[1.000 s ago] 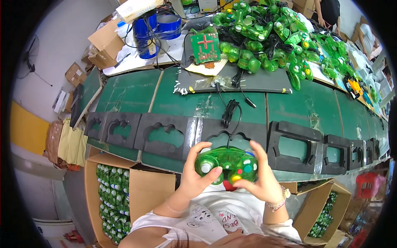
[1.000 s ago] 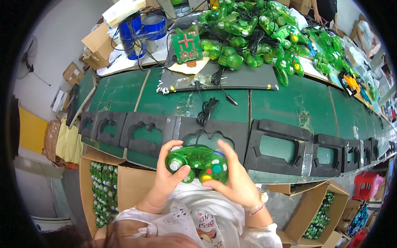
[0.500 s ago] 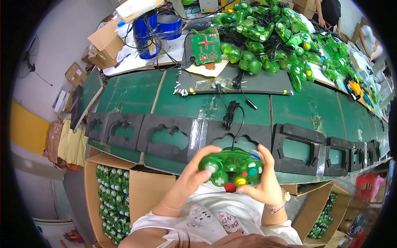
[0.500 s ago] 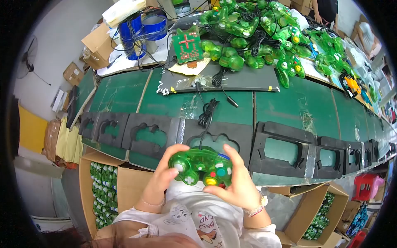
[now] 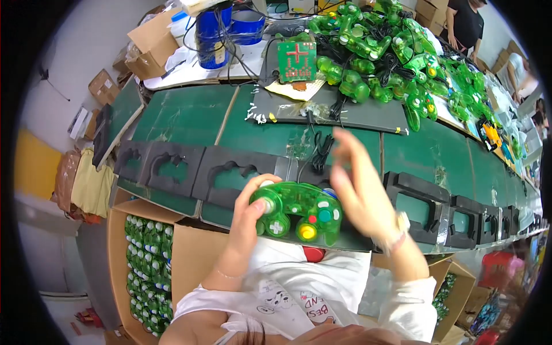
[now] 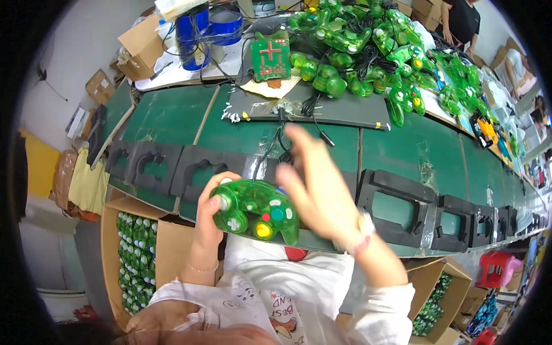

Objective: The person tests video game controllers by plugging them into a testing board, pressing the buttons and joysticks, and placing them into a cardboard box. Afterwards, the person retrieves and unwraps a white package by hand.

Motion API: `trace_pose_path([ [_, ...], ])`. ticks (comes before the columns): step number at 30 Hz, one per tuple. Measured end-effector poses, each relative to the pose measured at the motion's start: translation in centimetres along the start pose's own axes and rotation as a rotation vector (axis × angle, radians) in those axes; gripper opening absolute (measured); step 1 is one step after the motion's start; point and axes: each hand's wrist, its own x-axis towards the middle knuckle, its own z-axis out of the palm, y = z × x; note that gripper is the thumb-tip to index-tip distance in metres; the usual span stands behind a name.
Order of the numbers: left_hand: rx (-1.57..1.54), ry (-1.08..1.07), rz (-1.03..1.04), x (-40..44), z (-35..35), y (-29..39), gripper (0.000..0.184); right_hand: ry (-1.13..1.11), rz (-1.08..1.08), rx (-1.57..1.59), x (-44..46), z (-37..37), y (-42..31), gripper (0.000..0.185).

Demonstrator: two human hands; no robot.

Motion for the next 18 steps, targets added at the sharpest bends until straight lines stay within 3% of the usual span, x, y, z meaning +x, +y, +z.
trace_pose_path([
  [2, -0.040, 0.000, -0.042, -0.1, 0.0, 0.4, 0.043, 0.217, -0.088, -0.286, 4.1, 1.7, 3.0, 0.038],
  [3, 0.022, 0.003, 0.001, -0.2, -0.2, -0.1, 0.042, 0.151, -0.051, -0.445, 5.8, 2.7, 5.6, 0.040],
  [4, 0.091, 0.005, 0.046, -0.3, -0.5, -0.7, 0.042, -0.096, 0.134, -0.611, 7.1, 3.4, 6.6, 0.044],
  [5, 0.108, -0.002, 0.037, -0.5, -0.2, 0.1, 0.044, -0.211, 0.037, -0.784, 7.8, 4.4, 8.4, 0.043],
  [8, 0.224, 0.022, 0.021, -1.2, 0.1, 1.0, 0.041, -0.156, 0.128, -0.868, 9.2, 6.9, 8.6, 0.034],
  [11, 0.171, 0.034, 0.008, -1.4, -0.2, 1.2, 0.040, 0.006, -0.052, -0.833, 8.8, 7.1, 9.9, 0.029],
  [12, 0.199, 0.031, 0.016, -1.4, -0.3, 1.2, 0.040, -0.276, 0.150, -0.777, 8.2, 5.9, 9.9, 0.027],
  [14, 0.254, 0.013, 0.029, -1.1, -0.6, 1.0, 0.040, -0.378, 0.027, -0.691, 6.3, 4.9, 9.3, 0.030],
  [15, 0.267, -0.028, 0.031, -1.0, -0.6, 1.2, 0.041, -0.264, -0.028, -0.659, 5.7, 4.4, 8.8, 0.032],
  [18, 0.254, -0.153, 0.080, -1.0, -0.5, 1.4, 0.045, -0.323, 0.231, -0.030, 6.1, 1.0, 5.7, 0.033],
])
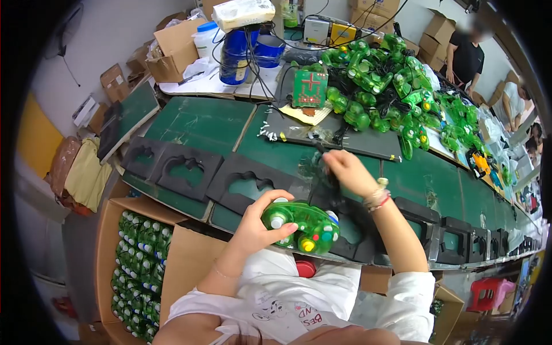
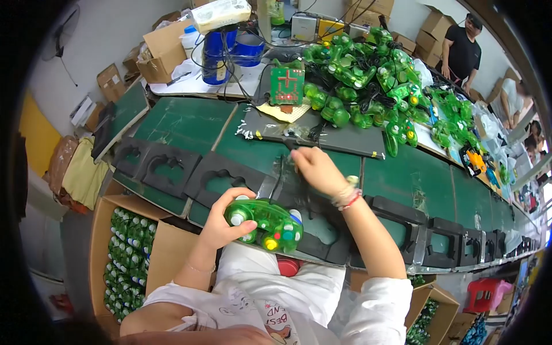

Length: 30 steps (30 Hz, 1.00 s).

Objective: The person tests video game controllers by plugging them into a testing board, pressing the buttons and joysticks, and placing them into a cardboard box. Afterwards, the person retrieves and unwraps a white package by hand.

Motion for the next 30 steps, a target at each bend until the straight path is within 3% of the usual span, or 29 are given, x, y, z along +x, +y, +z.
trace_pose_path([
  [2, -0.047, -0.074, 0.125, 0.2, 0.1, -0.2, 0.047, -0.116, -0.152, 0.758, -1.6, -0.5, -1.0, 0.032],
  [4, -0.186, -0.080, 0.129, 0.5, 1.0, 0.2, 0.049, -0.257, -0.234, 0.960, -3.3, 0.5, -2.0, 0.035],
  [5, -0.255, -0.082, 0.133, 0.6, 1.5, 0.3, 0.050, -0.263, -0.283, 0.823, -4.9, 0.8, -3.6, 0.035],
  [8, -0.314, -0.058, 0.407, 0.8, 2.1, -1.9, 0.054, -0.423, -0.306, 1.178, -5.1, 4.2, -1.9, 0.033],
  [9, -0.420, -0.022, 0.396, 0.6, 2.5, -2.0, 0.064, -0.397, -0.309, 1.129, -5.6, 4.5, -2.3, 0.033],
  [10, -0.414, 0.009, 0.395, 0.7, 2.8, -1.7, 0.067, -0.278, -0.228, 1.272, -7.2, 4.9, -3.3, 0.032],
  [12, -0.401, 0.078, 0.386, 0.8, 3.1, -1.0, 0.073, -0.227, -0.496, 1.454, -6.5, 6.2, -4.1, 0.031],
  [13, -0.253, 0.088, 0.407, 1.0, 2.9, -1.1, 0.076, -0.158, -0.430, 1.580, -7.4, 6.5, -4.9, 0.030],
  [14, 0.103, 0.173, 0.539, 1.8, 3.0, -0.4, 0.076, -0.083, -0.365, 1.700, -8.2, 6.1, -6.7, 0.029],
  [16, 0.626, 0.308, 0.531, 1.1, 2.4, -1.7, 0.080, 0.143, -0.474, 1.227, -7.9, 5.7, -5.3, 0.028],
  [19, 0.049, 0.026, -0.064, -0.2, 3.0, 1.6, 0.092, 0.423, -0.475, 0.727, -9.1, 5.8, -6.4, 0.025],
  [22, -0.734, -0.003, -0.135, -1.9, 4.3, 1.1, 0.103, 0.598, -0.702, 0.146, -9.9, 6.4, -6.7, 0.016],
  [24, -0.846, -0.156, -0.043, -2.2, 3.1, 1.0, 0.111, 0.605, -0.754, -0.161, -10.2, 7.1, -7.2, 0.022],
  [26, -0.334, -0.161, 0.026, -2.1, 1.7, 1.6, 0.113, 0.656, -0.747, -0.222, -9.5, 8.0, -7.2, 0.019],
  [28, -0.179, -0.098, 0.064, -2.2, 1.4, 1.1, 0.117, 0.655, -0.692, -0.168, -9.4, 8.8, -7.3, 0.016],
  [29, -0.069, -0.166, 0.121, -2.1, 0.6, 1.0, 0.118, 0.640, -0.675, -0.134, -9.4, 9.3, -7.4, 0.015],
  [30, -0.108, -0.183, 0.031, -2.5, 0.3, 1.6, 0.118, 0.631, -0.667, -0.108, -9.6, 9.7, -7.7, 0.013],
])
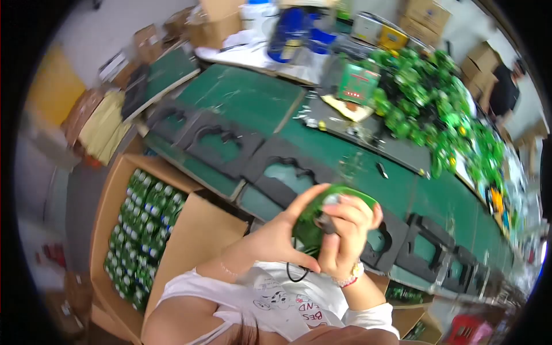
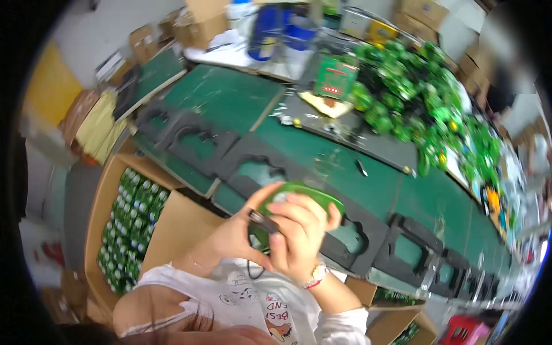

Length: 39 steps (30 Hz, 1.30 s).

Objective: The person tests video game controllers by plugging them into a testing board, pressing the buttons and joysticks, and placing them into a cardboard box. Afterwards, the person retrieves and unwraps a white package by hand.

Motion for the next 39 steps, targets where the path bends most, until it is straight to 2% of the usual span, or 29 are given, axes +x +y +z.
trace_pose_path([
  [2, -0.057, -0.023, -0.022, -0.5, -0.5, 0.1, 0.114, -0.067, -0.042, -0.055, -0.4, -0.2, -0.9, 0.035],
  [4, 0.040, -0.046, 0.022, -0.9, -1.3, 0.5, 0.108, -0.023, -0.059, 0.058, -0.1, 0.5, -1.4, 0.043],
  [8, -0.050, 0.007, -0.132, -3.4, -2.3, 2.3, 0.108, -0.083, -0.247, -0.041, 0.3, 2.2, -3.0, 0.049],
  [9, -0.045, 0.056, 0.023, -4.1, -2.5, 1.2, 0.102, -0.124, -0.290, -0.066, 0.4, 2.5, -3.7, 0.045],
  [12, 0.241, 0.287, 0.341, -6.0, -3.6, 0.3, 0.091, -0.208, -0.369, -0.096, 1.2, 4.1, -5.2, 0.043],
  [13, 0.172, 0.318, 0.253, -7.2, -4.4, 0.5, 0.087, -0.220, -0.362, 0.025, 1.5, 5.2, -5.1, 0.045],
  [14, 0.271, 0.417, 0.217, -8.1, -4.8, 1.1, 0.083, -0.258, -0.330, 0.079, 1.5, 5.9, -4.9, 0.053],
  [16, 0.240, 0.585, 0.169, -9.5, -5.7, 1.3, 0.077, -0.233, -0.215, 0.075, 2.1, 6.8, -4.8, 0.062],
  [18, 0.310, 0.653, 0.131, -10.9, -6.3, 2.9, 0.073, -0.339, -0.072, 0.156, 3.4, 6.7, -4.8, 0.082],
  [20, 0.520, 0.671, 0.188, -11.4, -6.2, 3.2, 0.066, -0.482, 0.110, 0.454, 3.5, 7.3, -3.7, 0.094],
  [22, 1.091, 0.559, 0.433, -10.2, -7.1, 2.7, 0.051, -0.534, 0.476, 0.969, 2.6, 7.6, -4.8, 0.112],
  [23, 1.249, 0.621, 0.475, -9.7, -6.5, 2.4, 0.019, -0.481, 0.494, 1.116, 2.0, 7.8, -4.7, 0.109],
  [24, 1.314, 0.616, 0.517, -9.2, -6.1, 2.3, 0.018, -0.427, 0.509, 1.260, 1.7, 8.1, -4.9, 0.106],
  [25, 1.379, 0.613, 0.560, -8.6, -5.8, 2.4, 0.018, -0.321, 0.624, 1.386, 1.6, 7.7, -5.6, 0.103],
  [28, 1.520, 0.622, 0.671, -7.1, -4.9, 1.8, 0.021, -0.119, 0.785, 1.279, 1.6, 6.7, -6.0, 0.095],
  [30, 1.584, 0.636, 0.757, -6.5, -4.6, 1.7, 0.026, -0.071, 0.647, 1.242, 1.2, 6.4, -5.6, 0.083],
  [32, 1.515, 0.826, 0.845, -6.6, -4.2, 1.1, 0.029, -0.004, 0.579, 1.277, 1.0, 5.7, -5.6, 0.076],
  [34, 1.320, 0.946, 0.806, -6.7, -4.1, 1.3, 0.031, 0.008, 0.416, 1.526, 0.9, 5.2, -4.4, 0.070],
  [35, 1.316, 0.941, 0.837, -6.5, -3.9, 1.4, 0.032, 0.000, 0.334, 1.654, 0.9, 5.0, -3.9, 0.068],
  [39, 1.386, 0.915, 0.969, -6.0, -3.4, 1.0, 0.036, -0.045, 0.252, 1.723, 0.9, 4.2, -3.7, 0.071],
])
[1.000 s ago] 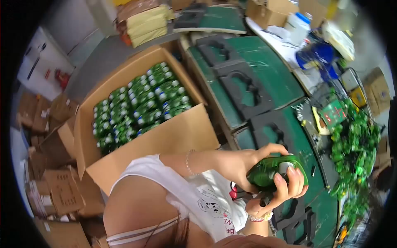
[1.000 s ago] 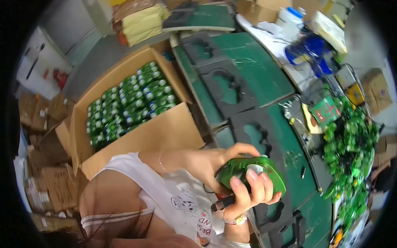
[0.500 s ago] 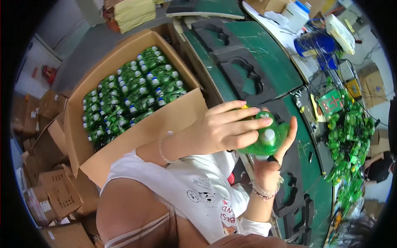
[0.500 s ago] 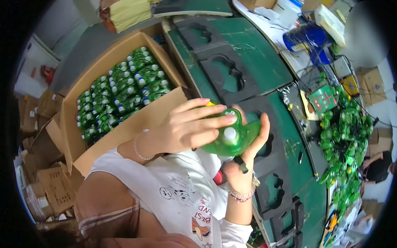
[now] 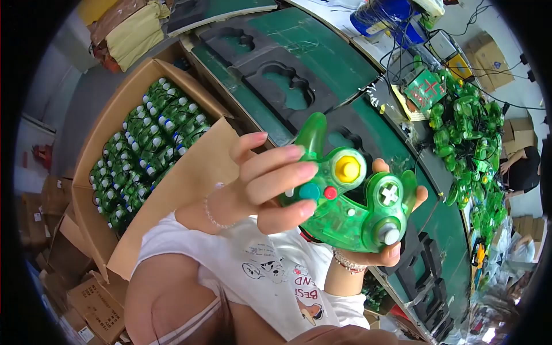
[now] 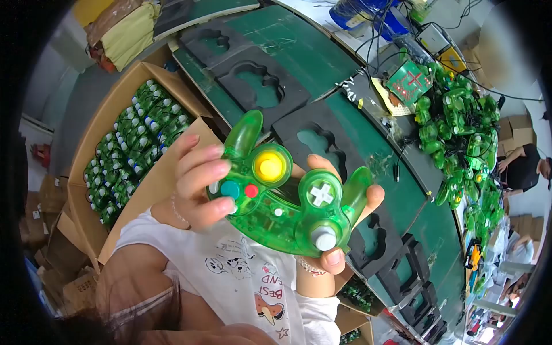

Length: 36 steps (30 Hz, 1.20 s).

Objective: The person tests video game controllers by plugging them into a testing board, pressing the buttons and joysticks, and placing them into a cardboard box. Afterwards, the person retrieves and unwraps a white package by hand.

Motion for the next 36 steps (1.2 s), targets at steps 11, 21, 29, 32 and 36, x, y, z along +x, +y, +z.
trace_pose_path([
  [11, 0.009, -0.136, 0.172, 0.7, -0.7, 0.2, 0.029, 0.054, 0.028, -0.020, -1.3, -0.2, -0.1, 0.076],
  [21, 0.551, -0.881, -0.359, -3.6, -21.3, -8.7, 0.048, -0.286, 0.868, -0.624, -3.1, -0.7, 2.5, 0.083],
  [29, 1.252, -0.665, -1.047, -9.2, -46.1, -3.3, 0.045, -0.304, 0.983, -0.695, -2.3, -0.3, 7.3, 0.054],
  [32, 1.146, -0.780, -1.267, -11.6, -49.4, -0.7, 0.046, -0.341, 0.991, -0.703, -2.1, -0.3, 8.5, 0.051],
  [36, 0.982, -0.832, -1.540, -13.7, -49.6, 0.6, 0.047, -0.358, 1.012, -0.704, -2.4, -0.6, 9.7, 0.048],
])
